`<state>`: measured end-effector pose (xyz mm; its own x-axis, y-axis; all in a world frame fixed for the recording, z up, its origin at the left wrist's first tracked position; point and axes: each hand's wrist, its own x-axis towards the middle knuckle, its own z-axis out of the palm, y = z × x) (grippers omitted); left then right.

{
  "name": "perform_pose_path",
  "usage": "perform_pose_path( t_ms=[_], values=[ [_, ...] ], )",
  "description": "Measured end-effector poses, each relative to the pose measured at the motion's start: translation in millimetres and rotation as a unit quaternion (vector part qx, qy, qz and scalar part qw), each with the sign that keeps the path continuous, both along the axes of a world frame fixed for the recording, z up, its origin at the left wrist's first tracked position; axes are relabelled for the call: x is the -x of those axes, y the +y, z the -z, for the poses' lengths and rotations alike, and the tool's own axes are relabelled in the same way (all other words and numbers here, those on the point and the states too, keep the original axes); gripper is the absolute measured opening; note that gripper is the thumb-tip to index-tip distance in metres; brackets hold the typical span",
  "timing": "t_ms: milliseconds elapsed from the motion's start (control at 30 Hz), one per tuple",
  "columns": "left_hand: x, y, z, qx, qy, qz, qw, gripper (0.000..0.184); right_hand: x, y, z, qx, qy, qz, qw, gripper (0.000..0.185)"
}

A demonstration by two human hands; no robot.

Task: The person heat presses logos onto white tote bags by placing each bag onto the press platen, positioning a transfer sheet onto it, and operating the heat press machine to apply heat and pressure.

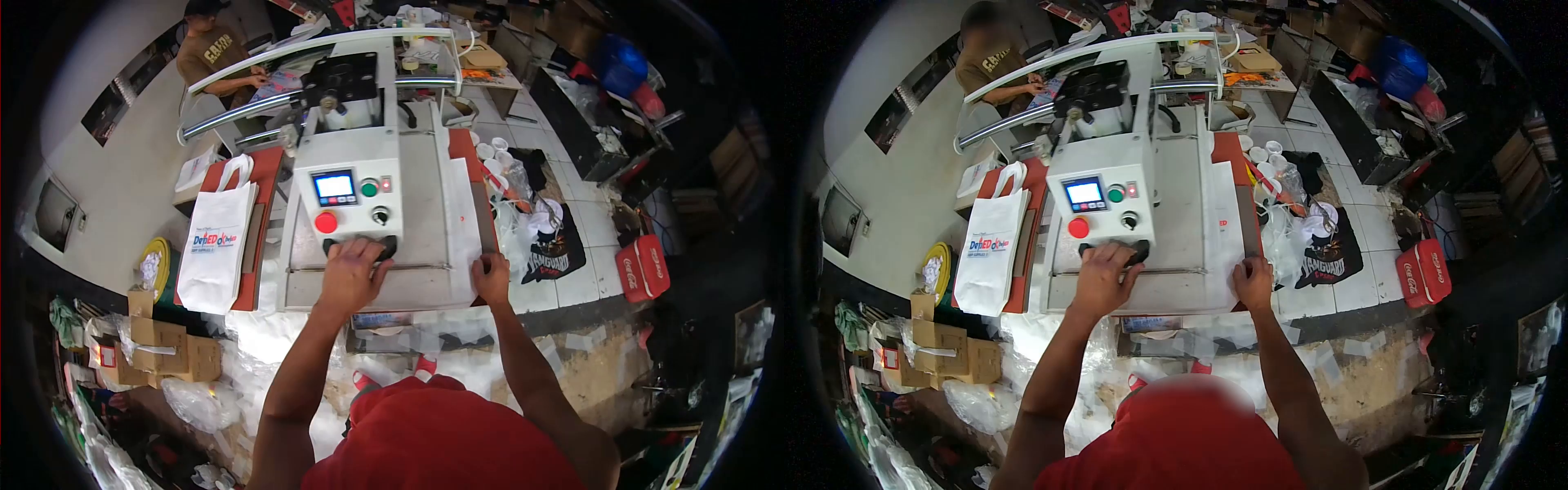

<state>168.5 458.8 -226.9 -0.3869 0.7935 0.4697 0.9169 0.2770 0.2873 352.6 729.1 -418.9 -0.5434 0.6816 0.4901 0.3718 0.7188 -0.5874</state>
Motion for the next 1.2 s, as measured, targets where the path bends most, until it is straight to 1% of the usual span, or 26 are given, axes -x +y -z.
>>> perform_pose_path(
  t_ms=[33,100,133,167,233,267,300,333,367,400,433,467,533,567,600,667,700,767,800,900,967,1000,1067,1100,1167,1200],
  values=[
    [-5.7,5.5,-0.5,-0.001,-0.001,0.000,1.000,0.024,-1.8,3.1,-4.0,-0.001,-0.001,0.000,1.000,0.020],
    [-14.5,11.6,-0.7,-0.023,0.008,0.017,1.000,0.032,-8.0,9.5,-19.2,0.169,0.129,0.050,0.976,0.014],
    [-16.2,9.0,1.0,-0.007,-0.017,0.027,0.999,0.040,-11.0,8.4,-42.5,0.127,0.165,0.062,0.976,0.009],
    [-19.8,7.3,1.8,-0.010,-0.018,0.021,1.000,0.040,-11.3,-3.7,-77.2,0.144,0.186,0.071,0.969,0.008],
    [-30.0,2.4,1.4,-0.052,-0.002,0.047,0.998,0.043,-1.4,-36.1,-132.6,0.095,0.191,-0.029,0.977,0.013],
    [-33.5,-4.4,0.7,-0.065,-0.031,0.061,0.996,0.042,6.6,-59.2,-157.7,0.098,0.188,-0.037,0.977,0.013],
    [-36.2,-12.1,4.5,-0.064,-0.031,0.049,0.996,0.042,18.9,-84.2,-181.4,0.035,0.143,-0.132,0.980,0.019],
    [-38.2,-22.6,9.6,-0.071,-0.059,0.073,0.993,0.039,33.0,-103.1,-194.7,-0.029,0.100,-0.230,0.968,0.026],
    [-38.1,-37.3,13.6,-0.077,-0.085,0.091,0.989,0.037,45.7,-117.7,-197.5,-0.024,0.102,-0.251,0.962,0.026],
    [-39.4,-55.4,11.9,-0.075,-0.129,0.093,0.984,0.034,54.7,-133.2,-196.4,-0.091,0.012,-0.237,0.967,0.034],
    [-39.0,-74.7,10.4,-0.076,-0.172,0.095,0.978,0.031,64.3,-146.9,-192.2,-0.162,-0.075,-0.221,0.959,0.041],
    [-36.2,-94.6,13.6,-0.098,-0.194,0.076,0.973,0.025,69.1,-150.8,-184.9,-0.119,-0.091,-0.196,0.969,0.048],
    [-13.0,-145.6,21.1,-0.102,-0.212,0.027,0.972,0.025,79.5,-154.4,-172.8,-0.137,-0.029,-0.126,0.982,0.042],
    [-0.4,-172.7,27.8,-0.102,-0.233,0.005,0.967,0.024,85.6,-154.6,-167.3,-0.140,-0.037,-0.075,0.987,0.036],
    [19.5,-197.1,41.4,-0.133,-0.212,-0.041,0.967,0.021,90.4,-153.2,-162.3,-0.154,-0.032,-0.031,0.987,0.030],
    [73.4,-249.1,59.2,-0.118,-0.191,-0.122,0.967,0.016,96.2,-144.8,-153.7,-0.170,-0.025,-0.006,0.985,0.025],
    [103.5,-272.6,73.1,-0.105,-0.209,-0.155,0.960,0.015,99.1,-147.9,-154.1,-0.199,-0.028,0.015,0.980,0.025],
    [170.3,-309.4,89.2,-0.067,-0.156,-0.194,0.966,0.020,102.7,-148.5,-151.3,-0.227,-0.037,0.037,0.973,0.025],
    [205.0,-322.4,102.2,-0.063,-0.150,-0.198,0.967,0.025,104.1,-148.6,-149.5,-0.217,-0.044,0.037,0.975,0.025],
    [285.8,-322.2,117.5,-0.017,-0.144,-0.239,0.960,0.036,111.7,-149.7,-151.6,-0.227,-0.032,0.046,0.972,0.024],
    [322.7,-311.7,126.9,0.007,-0.145,-0.239,0.960,0.036,112.6,-150.5,-153.2,-0.226,-0.045,0.044,0.972,0.027],
    [334.5,-304.9,127.2,0.008,-0.148,-0.230,0.962,0.036,116.4,-154.4,-157.0,-0.227,-0.030,0.042,0.973,0.030],
    [355.8,-293.1,130.0,0.143,-0.121,-0.211,0.959,0.031,116.1,-153.0,-154.0,-0.238,-0.045,0.055,0.969,0.030],
    [361.3,-289.1,135.0,0.143,-0.122,-0.204,0.961,0.031,115.1,-147.9,-152.0,-0.246,-0.050,0.055,0.966,0.031],
    [371.4,-286.9,149.0,0.126,-0.078,-0.213,0.966,0.024,113.2,-143.7,-150.2,-0.253,-0.055,0.055,0.964,0.032],
    [376.8,-290.2,149.8,0.128,-0.079,-0.208,0.966,0.024,112.4,-143.4,-150.8,-0.252,-0.081,0.068,0.962,0.030]
  ],
)
